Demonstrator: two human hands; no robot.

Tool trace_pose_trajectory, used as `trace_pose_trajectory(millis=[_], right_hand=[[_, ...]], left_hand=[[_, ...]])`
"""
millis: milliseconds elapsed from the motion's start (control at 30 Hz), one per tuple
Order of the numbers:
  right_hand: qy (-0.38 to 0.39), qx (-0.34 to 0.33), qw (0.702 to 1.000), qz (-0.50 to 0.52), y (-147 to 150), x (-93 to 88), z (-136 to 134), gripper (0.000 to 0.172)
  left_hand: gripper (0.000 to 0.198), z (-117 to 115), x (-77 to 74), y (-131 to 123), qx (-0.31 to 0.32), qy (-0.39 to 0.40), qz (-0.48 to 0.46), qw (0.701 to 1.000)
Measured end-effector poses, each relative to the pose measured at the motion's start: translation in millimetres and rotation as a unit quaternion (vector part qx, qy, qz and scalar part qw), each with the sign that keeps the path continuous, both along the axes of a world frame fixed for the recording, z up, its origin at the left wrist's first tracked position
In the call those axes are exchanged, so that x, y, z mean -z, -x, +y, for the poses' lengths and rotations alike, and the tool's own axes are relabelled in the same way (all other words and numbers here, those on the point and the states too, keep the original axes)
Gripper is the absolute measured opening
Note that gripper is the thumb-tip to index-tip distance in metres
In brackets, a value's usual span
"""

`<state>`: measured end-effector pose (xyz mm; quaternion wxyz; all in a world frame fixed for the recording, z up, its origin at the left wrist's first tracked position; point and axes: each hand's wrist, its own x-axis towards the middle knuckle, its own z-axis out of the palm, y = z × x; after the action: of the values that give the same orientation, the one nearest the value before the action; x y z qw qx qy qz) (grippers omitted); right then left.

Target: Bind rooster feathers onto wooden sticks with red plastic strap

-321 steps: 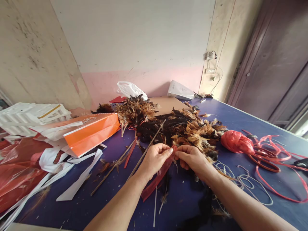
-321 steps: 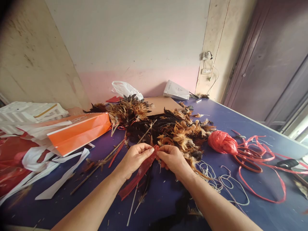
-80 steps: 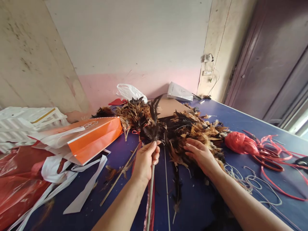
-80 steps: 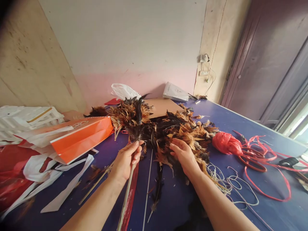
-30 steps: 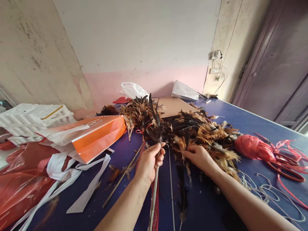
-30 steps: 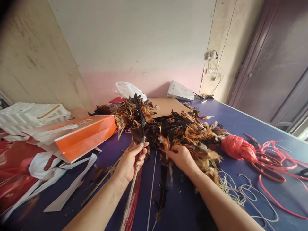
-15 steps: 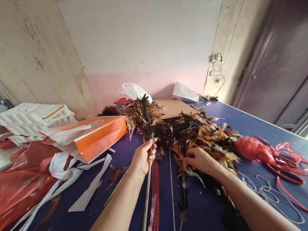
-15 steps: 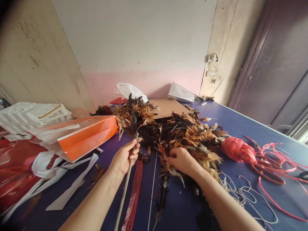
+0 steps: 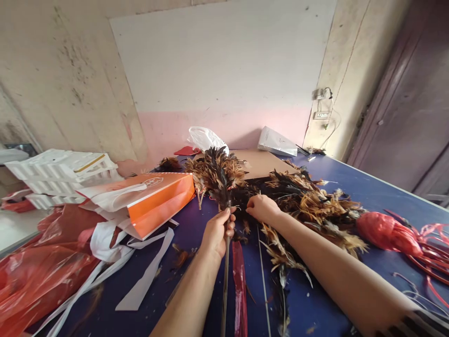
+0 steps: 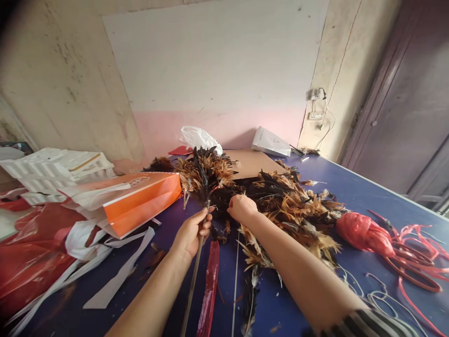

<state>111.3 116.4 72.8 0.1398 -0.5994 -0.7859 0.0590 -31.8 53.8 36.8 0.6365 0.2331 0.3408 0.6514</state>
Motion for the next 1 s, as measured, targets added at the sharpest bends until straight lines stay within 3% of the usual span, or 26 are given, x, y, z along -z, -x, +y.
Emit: trace_pose_trajectory(millis=[133,233,333,500,633,767,900,1000], right_hand=[[0.019,0.056,0.998,-0.034,12,20.2,28,0.023],[0.036,0.088,0.995,-0.019,2,22.6,43,0.021],[0.045,0.089,0.995,0.03,-17,13.8,51,0.01],[0.033,0.068,0.985,0.154,-46,-1.4,53,0.033],[0.042,0.049,0.977,0.203,-53,-1.4,46,0.032],[0.003,0.055,0.975,0.214,-66,-10.0,44,0.029],[-0.065,0.115,0.976,0.176,-104,-30.3,52,0.031],[-0.066,0.149,0.981,0.109,-135,-36.3,62,0.025]], left_hand=[[0.013,1,1.7,0,-0.002,0.003,-0.001,1.0],[0.013,0,1.8,-1,0.003,0.005,-0.004,1.0],[0.012,-1,0.6,-2,0.007,0.007,0.0,1.0],[0.012,-2,0.3,-6,0.021,0.008,0.005,1.0],[0.013,-1,3.5,-9,0.033,0.014,0.011,0.999],[0.014,0,4.9,-8,0.028,0.025,0.02,0.999],[0.015,-1,2.6,-9,0.029,0.037,0.022,0.999],[0.016,-3,1.4,-11,0.033,0.041,0.019,0.998]])
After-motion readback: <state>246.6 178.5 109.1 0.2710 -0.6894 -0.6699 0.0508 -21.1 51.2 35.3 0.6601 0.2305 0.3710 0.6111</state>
